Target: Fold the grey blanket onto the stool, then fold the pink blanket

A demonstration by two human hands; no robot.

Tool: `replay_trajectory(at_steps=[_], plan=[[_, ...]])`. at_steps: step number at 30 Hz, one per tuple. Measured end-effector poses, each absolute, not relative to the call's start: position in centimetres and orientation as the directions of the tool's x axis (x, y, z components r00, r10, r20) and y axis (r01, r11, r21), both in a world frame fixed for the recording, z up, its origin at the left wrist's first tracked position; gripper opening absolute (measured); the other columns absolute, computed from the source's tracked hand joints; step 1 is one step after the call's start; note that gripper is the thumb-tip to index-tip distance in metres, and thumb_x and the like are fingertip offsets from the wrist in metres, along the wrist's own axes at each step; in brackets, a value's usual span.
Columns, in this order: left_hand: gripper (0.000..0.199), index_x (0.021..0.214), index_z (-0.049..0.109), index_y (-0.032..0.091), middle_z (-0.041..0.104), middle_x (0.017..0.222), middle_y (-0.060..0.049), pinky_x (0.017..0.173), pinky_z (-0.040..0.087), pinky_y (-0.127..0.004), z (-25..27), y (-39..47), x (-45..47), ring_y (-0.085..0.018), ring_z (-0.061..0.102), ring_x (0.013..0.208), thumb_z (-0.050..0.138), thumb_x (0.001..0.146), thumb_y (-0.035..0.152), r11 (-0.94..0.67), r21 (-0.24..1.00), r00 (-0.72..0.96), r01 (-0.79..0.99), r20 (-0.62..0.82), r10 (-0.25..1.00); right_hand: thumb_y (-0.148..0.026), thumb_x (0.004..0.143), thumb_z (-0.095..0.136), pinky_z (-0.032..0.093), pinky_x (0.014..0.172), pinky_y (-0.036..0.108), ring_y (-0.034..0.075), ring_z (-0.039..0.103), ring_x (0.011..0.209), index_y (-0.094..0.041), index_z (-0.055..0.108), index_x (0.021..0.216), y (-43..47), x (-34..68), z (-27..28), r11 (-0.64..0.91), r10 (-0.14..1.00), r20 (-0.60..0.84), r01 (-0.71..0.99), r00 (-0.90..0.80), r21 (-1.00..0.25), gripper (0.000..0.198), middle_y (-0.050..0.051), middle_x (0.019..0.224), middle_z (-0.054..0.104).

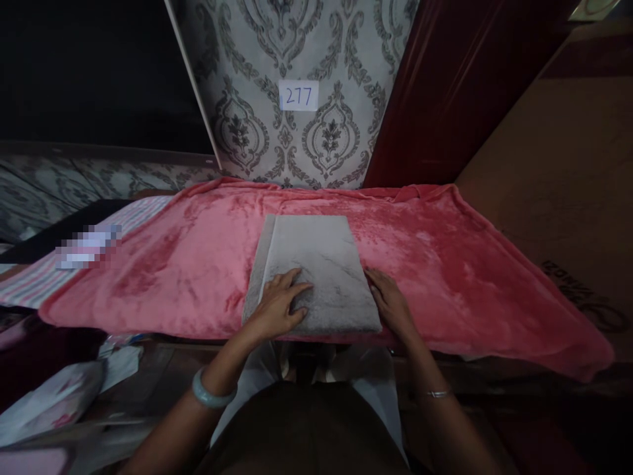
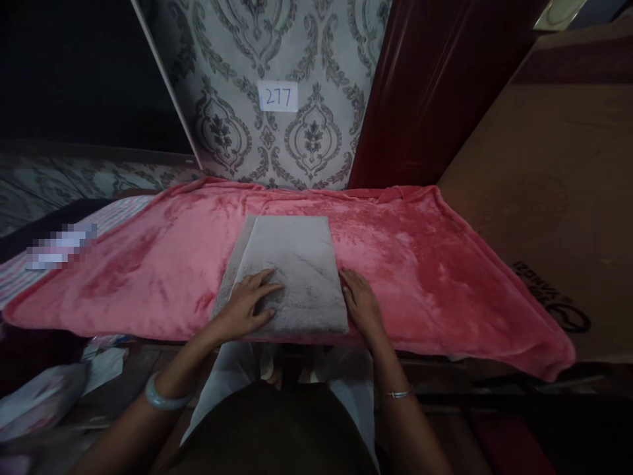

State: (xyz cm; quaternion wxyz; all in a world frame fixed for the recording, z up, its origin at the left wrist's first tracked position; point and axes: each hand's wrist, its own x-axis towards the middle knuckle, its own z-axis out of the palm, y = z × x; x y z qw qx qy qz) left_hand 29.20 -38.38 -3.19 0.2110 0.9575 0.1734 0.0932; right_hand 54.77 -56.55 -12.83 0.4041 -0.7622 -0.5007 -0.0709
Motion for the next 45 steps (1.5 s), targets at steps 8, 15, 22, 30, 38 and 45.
replay_trajectory(at_steps=[8, 15, 22, 30, 38, 45], plan=[[0.041, 0.122, 0.068, 0.026, 0.046, 0.151, -0.010, 0.102, 0.038, -0.057, -3.2, -39.9, 30.2, -0.035, 0.044, 0.127, 0.068, 0.081, 0.032, -0.884, 0.358, 0.914, 0.300, 0.159, 0.374, -0.037, 0.098, 0.037, 0.038, 0.113, 0.055, 0.025, 0.054, 0.130, -0.025, 0.061, 0.134, -56.6, 54.7, -12.7, -0.171, 0.702, 0.517, 0.821, 0.490, -0.545, 0.046, 0.009, 0.137, 0.062], [0.019, 0.099, 0.073, 0.026, 0.044, 0.153, -0.006, 0.106, 0.035, -0.054, -3.9, -39.2, 29.5, -0.033, 0.042, 0.130, 0.069, 0.080, 0.027, -0.865, 0.434, 0.915, 0.251, 0.185, 0.358, -0.038, 0.098, 0.037, 0.039, 0.113, 0.055, 0.025, 0.054, 0.129, -0.025, 0.062, 0.134, -56.6, 54.8, -12.9, -0.174, 0.701, 0.517, 0.820, 0.492, -0.545, 0.045, 0.009, 0.137, 0.062], [0.051, 0.130, 0.062, 0.027, 0.041, 0.154, -0.010, 0.104, 0.036, -0.057, -3.8, -39.4, 29.9, -0.036, 0.042, 0.129, 0.066, 0.079, 0.030, -0.869, 0.408, 0.910, 0.282, 0.173, 0.376, -0.038, 0.098, 0.038, 0.038, 0.114, 0.056, 0.026, 0.053, 0.130, -0.027, 0.061, 0.135, -56.6, 54.7, -12.8, -0.166, 0.712, 0.506, 0.817, 0.487, -0.552, 0.045, 0.008, 0.137, 0.062], [0.039, 0.117, 0.071, 0.033, 0.041, 0.154, -0.006, 0.101, 0.037, -0.057, -3.3, -39.7, 30.1, -0.036, 0.042, 0.128, 0.065, 0.079, 0.025, -0.875, 0.394, 0.925, 0.280, 0.134, 0.357, -0.038, 0.098, 0.037, 0.039, 0.113, 0.055, 0.025, 0.053, 0.130, -0.025, 0.061, 0.134, -56.6, 54.6, -12.6, -0.172, 0.710, 0.506, 0.817, 0.490, -0.550, 0.045, 0.009, 0.138, 0.061], [0.025, 0.105, 0.071, 0.027, 0.043, 0.154, -0.006, 0.106, 0.035, -0.056, -3.8, -38.7, 29.6, -0.033, 0.042, 0.133, 0.063, 0.082, 0.028, -0.827, 0.509, 0.919, 0.240, 0.155, 0.362, -0.039, 0.097, 0.039, 0.039, 0.113, 0.056, 0.026, 0.055, 0.128, -0.026, 0.064, 0.131, -56.6, 54.7, -12.4, -0.148, 0.696, 0.503, 0.788, 0.512, -0.598, 0.044, 0.008, 0.135, 0.063], [0.050, 0.137, 0.055, 0.020, 0.052, 0.148, -0.010, 0.116, 0.034, -0.047, -4.5, -36.5, 29.9, -0.022, 0.045, 0.138, 0.040, 0.089, 0.014, -0.843, 0.497, 0.871, 0.207, 0.299, 0.390, -0.037, 0.098, 0.042, 0.055, 0.093, 0.044, 0.024, 0.065, 0.109, -0.025, 0.068, 0.121, -57.5, 50.9, -5.7, -0.005, 0.528, 0.595, 0.703, 0.606, -0.711, 0.037, 0.010, 0.121, 0.068]])
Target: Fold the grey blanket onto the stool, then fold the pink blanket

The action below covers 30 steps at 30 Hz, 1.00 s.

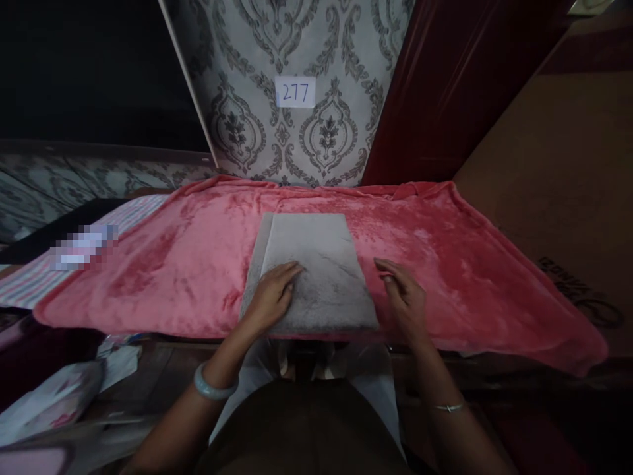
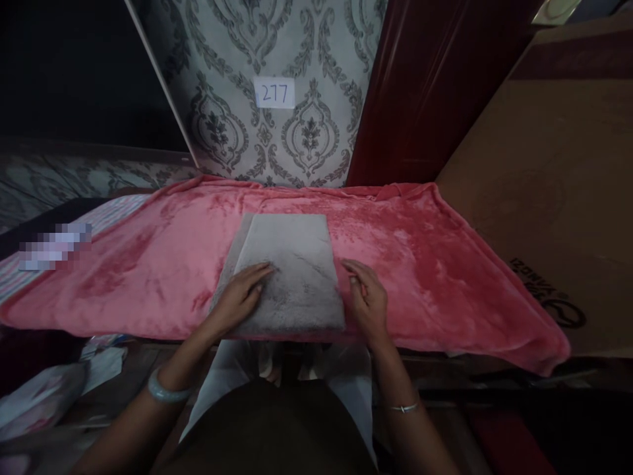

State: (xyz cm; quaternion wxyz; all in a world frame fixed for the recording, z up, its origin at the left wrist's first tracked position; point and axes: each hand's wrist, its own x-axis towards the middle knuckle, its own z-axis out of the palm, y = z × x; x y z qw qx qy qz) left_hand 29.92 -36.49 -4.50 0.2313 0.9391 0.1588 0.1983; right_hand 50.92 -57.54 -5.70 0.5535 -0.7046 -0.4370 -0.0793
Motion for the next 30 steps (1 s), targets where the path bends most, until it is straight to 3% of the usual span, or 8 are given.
replay_trajectory(at_steps=[3, 6, 9, 18, 20, 25, 30], plan=[[0.054, 0.144, 0.048, 0.020, 0.043, 0.155, -0.010, 0.119, 0.026, -0.054, -4.4, -36.7, 30.4, -0.024, 0.036, 0.145, 0.039, 0.091, 0.014, -0.871, 0.401, 0.888, 0.284, 0.234, 0.397, -0.030, 0.098, 0.044, 0.057, 0.085, 0.037, 0.020, 0.066, 0.095, -0.026, 0.068, 0.119, -56.5, 48.0, -3.9, 0.098, 0.641, 0.593, 0.715, 0.487, -0.692, 0.033, 0.008, 0.109, 0.069], [0.052, 0.146, 0.046, 0.023, 0.036, 0.159, -0.009, 0.120, 0.018, -0.062, -4.2, -37.3, 30.7, -0.029, 0.027, 0.149, 0.042, 0.094, 0.023, -0.893, 0.300, 0.907, 0.336, 0.154, 0.393, -0.021, 0.095, 0.044, 0.055, 0.089, 0.037, 0.020, 0.063, 0.102, -0.026, 0.065, 0.126, -54.7, 46.0, -4.6, 0.154, 0.760, 0.562, 0.749, 0.326, -0.644, 0.038, 0.008, 0.111, 0.067], [0.050, 0.145, 0.048, 0.024, 0.034, 0.160, -0.009, 0.119, 0.017, -0.063, -4.1, -37.6, 30.8, -0.030, 0.026, 0.149, 0.041, 0.096, 0.025, -0.907, 0.245, 0.919, 0.342, 0.117, 0.378, -0.015, 0.090, 0.045, 0.054, 0.091, 0.040, 0.023, 0.061, 0.104, -0.025, 0.065, 0.128, -53.5, 45.3, -6.5, 0.111, 0.823, 0.500, 0.788, 0.269, -0.606, 0.044, 0.009, 0.109, 0.065], [0.051, 0.145, 0.049, 0.026, 0.035, 0.160, -0.006, 0.120, 0.021, -0.060, -4.1, -37.6, 30.7, -0.028, 0.027, 0.149, 0.041, 0.095, 0.023, -0.910, 0.206, 0.916, 0.359, 0.106, 0.386, -0.006, 0.084, 0.045, 0.052, 0.087, 0.035, 0.018, 0.062, 0.103, -0.026, 0.076, 0.093, -54.3, 46.3, -8.7, 0.210, 0.776, 0.521, 0.633, 0.355, -0.745, 0.038, 0.006, 0.107, 0.065], [0.051, 0.145, 0.049, 0.026, 0.035, 0.160, -0.006, 0.120, 0.020, -0.060, -4.1, -37.6, 30.8, -0.029, 0.027, 0.149, 0.041, 0.095, 0.023, -0.910, 0.202, 0.916, 0.362, 0.103, 0.387, -0.007, 0.085, 0.045, 0.052, 0.088, 0.036, 0.019, 0.062, 0.104, -0.026, 0.076, 0.096, -54.4, 46.5, -8.7, 0.208, 0.772, 0.517, 0.620, 0.370, -0.756, 0.038, 0.006, 0.108, 0.066], [0.051, 0.144, 0.050, 0.027, 0.037, 0.159, -0.006, 0.120, 0.022, -0.060, -4.3, -37.6, 30.7, -0.029, 0.029, 0.148, 0.042, 0.094, 0.024, -0.912, 0.199, 0.914, 0.359, 0.121, 0.386, -0.007, 0.081, 0.047, 0.052, 0.090, 0.038, 0.021, 0.060, 0.106, -0.028, 0.064, 0.131, -53.7, 46.3, -8.6, 0.132, 0.805, 0.478, 0.681, 0.350, -0.720, 0.056, 0.008, 0.113, 0.063], [0.050, 0.144, 0.051, 0.026, 0.037, 0.159, -0.007, 0.118, 0.024, -0.061, -4.5, -37.5, 30.7, -0.029, 0.030, 0.148, 0.041, 0.094, 0.024, -0.918, 0.194, 0.915, 0.346, 0.146, 0.376, -0.005, 0.079, 0.047, 0.052, 0.090, 0.037, 0.020, 0.060, 0.105, -0.029, 0.076, 0.108, -53.7, 46.3, -8.8, 0.132, 0.817, 0.457, 0.657, 0.353, -0.743, 0.048, 0.007, 0.110, 0.062]])
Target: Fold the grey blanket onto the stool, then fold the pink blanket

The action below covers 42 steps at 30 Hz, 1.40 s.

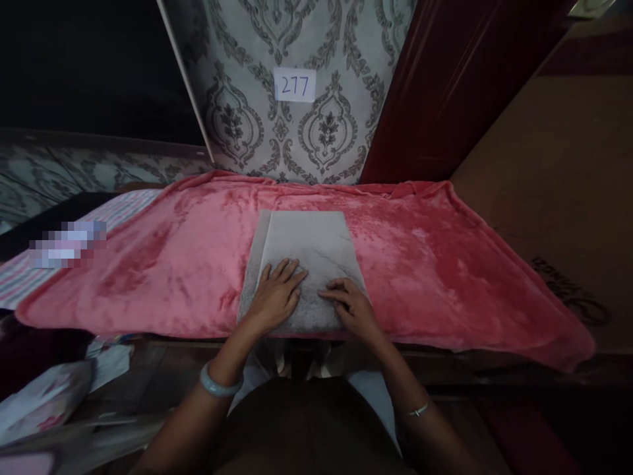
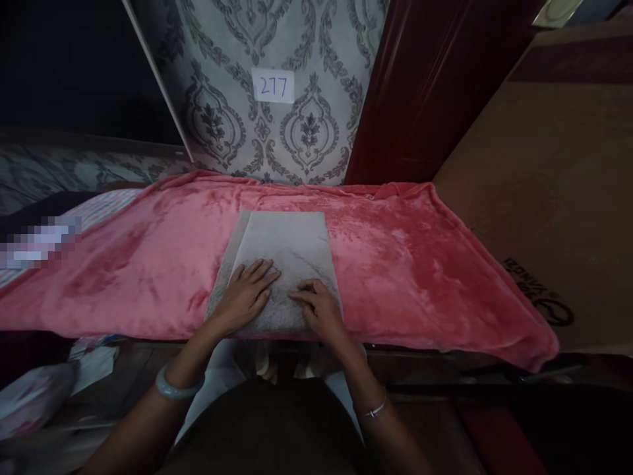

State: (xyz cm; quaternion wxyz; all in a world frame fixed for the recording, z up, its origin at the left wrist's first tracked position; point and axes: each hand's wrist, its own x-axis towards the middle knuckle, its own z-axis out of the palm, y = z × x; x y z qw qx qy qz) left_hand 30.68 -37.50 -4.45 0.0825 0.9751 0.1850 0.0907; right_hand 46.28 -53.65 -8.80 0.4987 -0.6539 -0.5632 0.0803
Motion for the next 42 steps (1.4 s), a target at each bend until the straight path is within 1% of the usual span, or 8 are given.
replay_trajectory(at_steps=[5, 11, 16, 21, 27, 31, 35, 42], plan=[[0.050, 0.144, 0.051, 0.026, 0.036, 0.159, -0.007, 0.119, 0.022, -0.061, -4.33, -37.59, 30.71, -0.029, 0.028, 0.148, 0.041, 0.094, 0.024, -0.912, 0.197, 0.913, 0.359, 0.127, 0.387, -0.010, 0.085, 0.048, 0.050, 0.095, 0.038, 0.019, 0.060, 0.111, -0.027, 0.078, 0.088, -54.61, 46.88, -8.67, 0.202, 0.810, 0.463, 0.570, 0.360, -0.797, 0.035, 0.006, 0.113, 0.064], [0.051, 0.144, 0.050, 0.027, 0.036, 0.159, -0.006, 0.119, 0.023, -0.060, -4.35, -37.67, 30.63, -0.029, 0.029, 0.148, 0.041, 0.094, 0.024, -0.914, 0.200, 0.914, 0.354, 0.132, 0.383, -0.010, 0.084, 0.049, 0.053, 0.090, 0.039, 0.021, 0.060, 0.111, -0.028, 0.068, 0.125, -54.13, 47.12, -9.02, 0.143, 0.796, 0.454, 0.603, 0.401, -0.785, 0.049, 0.009, 0.125, 0.061], [0.050, 0.144, 0.051, 0.027, 0.037, 0.159, -0.006, 0.119, 0.023, -0.060, -4.51, -37.55, 30.63, -0.029, 0.030, 0.148, 0.042, 0.094, 0.024, -0.916, 0.202, 0.913, 0.348, 0.148, 0.380, -0.010, 0.081, 0.052, 0.048, 0.099, 0.043, 0.022, 0.056, 0.119, -0.029, 0.078, 0.102, -54.10, 46.78, -9.01, 0.142, 0.785, 0.465, 0.611, 0.410, -0.779, 0.038, 0.008, 0.125, 0.061], [0.051, 0.144, 0.050, 0.027, 0.037, 0.159, -0.006, 0.119, 0.022, -0.060, -4.48, -37.52, 30.67, -0.029, 0.029, 0.148, 0.041, 0.094, 0.025, -0.915, 0.198, 0.913, 0.351, 0.142, 0.381, -0.011, 0.082, 0.051, 0.050, 0.094, 0.040, 0.022, 0.059, 0.113, -0.026, 0.078, 0.084, -54.68, 46.79, -8.95, 0.192, 0.781, 0.457, 0.532, 0.426, -0.825, 0.031, 0.007, 0.116, 0.064], [0.051, 0.145, 0.050, 0.026, 0.036, 0.160, -0.006, 0.120, 0.021, -0.060, -4.30, -37.62, 30.66, -0.028, 0.028, 0.148, 0.040, 0.095, 0.025, -0.913, 0.194, 0.915, 0.358, 0.123, 0.384, -0.012, 0.081, 0.052, 0.052, 0.092, 0.040, 0.020, 0.060, 0.108, -0.030, 0.073, 0.117, -54.10, 46.84, -9.42, 0.142, 0.746, 0.463, 0.564, 0.479, -0.813, 0.045, 0.008, 0.127, 0.060], [0.051, 0.144, 0.050, 0.026, 0.036, 0.159, -0.006, 0.119, 0.023, -0.060, -4.24, -37.63, 30.66, -0.029, 0.029, 0.148, 0.040, 0.094, 0.025, -0.917, 0.194, 0.916, 0.350, 0.135, 0.378, -0.011, 0.079, 0.053, 0.050, 0.095, 0.040, 0.022, 0.059, 0.113, -0.028, 0.078, 0.094, -54.12, 46.63, -9.22, 0.161, 0.742, 0.475, 0.562, 0.473, -0.811, 0.034, 0.008, 0.118, 0.064], [0.051, 0.144, 0.051, 0.026, 0.037, 0.159, -0.006, 0.119, 0.023, -0.060, -4.42, -37.58, 30.65, -0.029, 0.030, 0.148, 0.041, 0.094, 0.025, -0.915, 0.196, 0.913, 0.352, 0.145, 0.382, -0.012, 0.080, 0.052, 0.052, 0.089, 0.037, 0.018, 0.063, 0.099, -0.025, 0.076, 0.074, -54.59, 46.53, -9.01, 0.202, 0.748, 0.460, 0.495, 0.479, -0.845, 0.028, 0.006, 0.111, 0.065], [0.051, 0.144, 0.051, 0.028, 0.038, 0.159, -0.005, 0.119, 0.023, -0.059, -4.78, -37.46, 30.63, -0.028, 0.030, 0.148, 0.041, 0.094, 0.025, -0.917, 0.197, 0.909, 0.346, 0.171, 0.379, -0.011, 0.080, 0.052, 0.049, 0.099, 0.041, 0.021, 0.057, 0.115, -0.031, 0.075, 0.112, -54.21, 46.62, -9.47, 0.141, 0.690, 0.507, 0.592, 0.516, -0.794, 0.044, 0.007, 0.123, 0.061]])
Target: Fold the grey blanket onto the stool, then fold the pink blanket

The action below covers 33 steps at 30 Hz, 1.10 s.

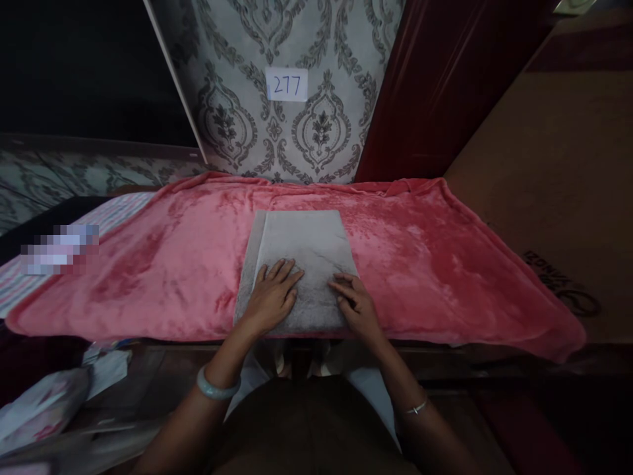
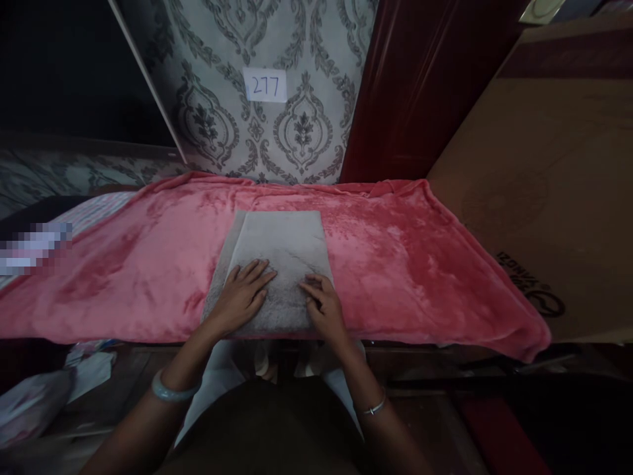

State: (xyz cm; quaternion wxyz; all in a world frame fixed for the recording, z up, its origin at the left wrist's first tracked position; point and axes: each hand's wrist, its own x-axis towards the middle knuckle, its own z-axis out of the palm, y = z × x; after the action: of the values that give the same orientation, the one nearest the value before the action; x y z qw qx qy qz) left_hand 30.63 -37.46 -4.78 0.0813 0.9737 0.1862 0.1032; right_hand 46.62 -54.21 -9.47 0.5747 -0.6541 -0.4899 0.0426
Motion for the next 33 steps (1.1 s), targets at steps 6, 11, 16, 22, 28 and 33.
replay_trajectory(at_steps=[6, 11, 16, 22, 28, 33], plan=[[0.051, 0.145, 0.049, 0.028, 0.037, 0.159, -0.005, 0.120, 0.021, -0.059, -4.64, -37.52, 30.59, -0.028, 0.028, 0.148, 0.041, 0.094, 0.025, -0.916, 0.193, 0.911, 0.351, 0.154, 0.382, -0.011, 0.080, 0.051, 0.053, 0.088, 0.037, 0.018, 0.062, 0.097, -0.026, 0.078, 0.086, -54.41, 46.40, -9.72, 0.163, 0.686, 0.518, 0.586, 0.511, -0.794, 0.032, 0.007, 0.113, 0.063], [0.049, 0.144, 0.051, 0.027, 0.037, 0.159, -0.006, 0.120, 0.022, -0.060, -4.74, -37.48, 30.61, -0.028, 0.029, 0.148, 0.040, 0.095, 0.026, -0.919, 0.193, 0.911, 0.344, 0.168, 0.376, -0.013, 0.080, 0.053, 0.051, 0.094, 0.040, 0.020, 0.060, 0.107, -0.027, 0.078, 0.089, -54.81, 46.56, -9.52, 0.161, 0.659, 0.504, 0.551, 0.557, -0.819, 0.030, 0.007, 0.112, 0.063], [0.051, 0.144, 0.050, 0.027, 0.036, 0.159, -0.006, 0.120, 0.021, -0.060, -4.66, -37.48, 30.59, -0.028, 0.028, 0.149, 0.040, 0.095, 0.025, -0.916, 0.195, 0.912, 0.350, 0.151, 0.381, -0.012, 0.077, 0.053, 0.050, 0.095, 0.041, 0.021, 0.060, 0.109, -0.029, 0.078, 0.100, -54.19, 46.38, -9.72, 0.147, 0.632, 0.517, 0.566, 0.577, -0.811, 0.038, 0.007, 0.119, 0.062], [0.050, 0.144, 0.050, 0.027, 0.037, 0.159, -0.006, 0.119, 0.022, -0.060, -4.77, -37.41, 30.54, -0.028, 0.029, 0.148, 0.040, 0.095, 0.026, -0.919, 0.197, 0.912, 0.343, 0.164, 0.376, -0.010, 0.074, 0.051, 0.052, 0.086, 0.037, 0.020, 0.062, 0.096, -0.025, 0.073, 0.070, -54.56, 46.03, -9.56, 0.171, 0.640, 0.506, 0.535, 0.579, -0.828, 0.027, 0.006, 0.100, 0.064], [0.051, 0.144, 0.050, 0.027, 0.037, 0.159, -0.006, 0.119, 0.022, -0.060, -4.72, -37.52, 30.62, -0.028, 0.029, 0.148, 0.041, 0.094, 0.025, -0.917, 0.198, 0.910, 0.345, 0.167, 0.378, -0.010, 0.076, 0.051, 0.050, 0.096, 0.040, 0.022, 0.059, 0.110, -0.028, 0.077, 0.095, -54.35, 46.05, -9.47, 0.132, 0.597, 0.534, 0.583, 0.600, -0.802, 0.037, 0.007, 0.114, 0.064], [0.050, 0.144, 0.050, 0.028, 0.037, 0.159, -0.005, 0.120, 0.022, -0.059, -4.66, -37.52, 30.57, -0.027, 0.029, 0.148, 0.041, 0.094, 0.025, -0.916, 0.197, 0.910, 0.349, 0.163, 0.381, -0.008, 0.074, 0.050, 0.053, 0.088, 0.038, 0.019, 0.063, 0.097, -0.026, 0.077, 0.079, -54.31, 45.95, -9.67, 0.159, 0.631, 0.515, 0.553, 0.580, -0.818, 0.033, 0.006, 0.109, 0.065]])
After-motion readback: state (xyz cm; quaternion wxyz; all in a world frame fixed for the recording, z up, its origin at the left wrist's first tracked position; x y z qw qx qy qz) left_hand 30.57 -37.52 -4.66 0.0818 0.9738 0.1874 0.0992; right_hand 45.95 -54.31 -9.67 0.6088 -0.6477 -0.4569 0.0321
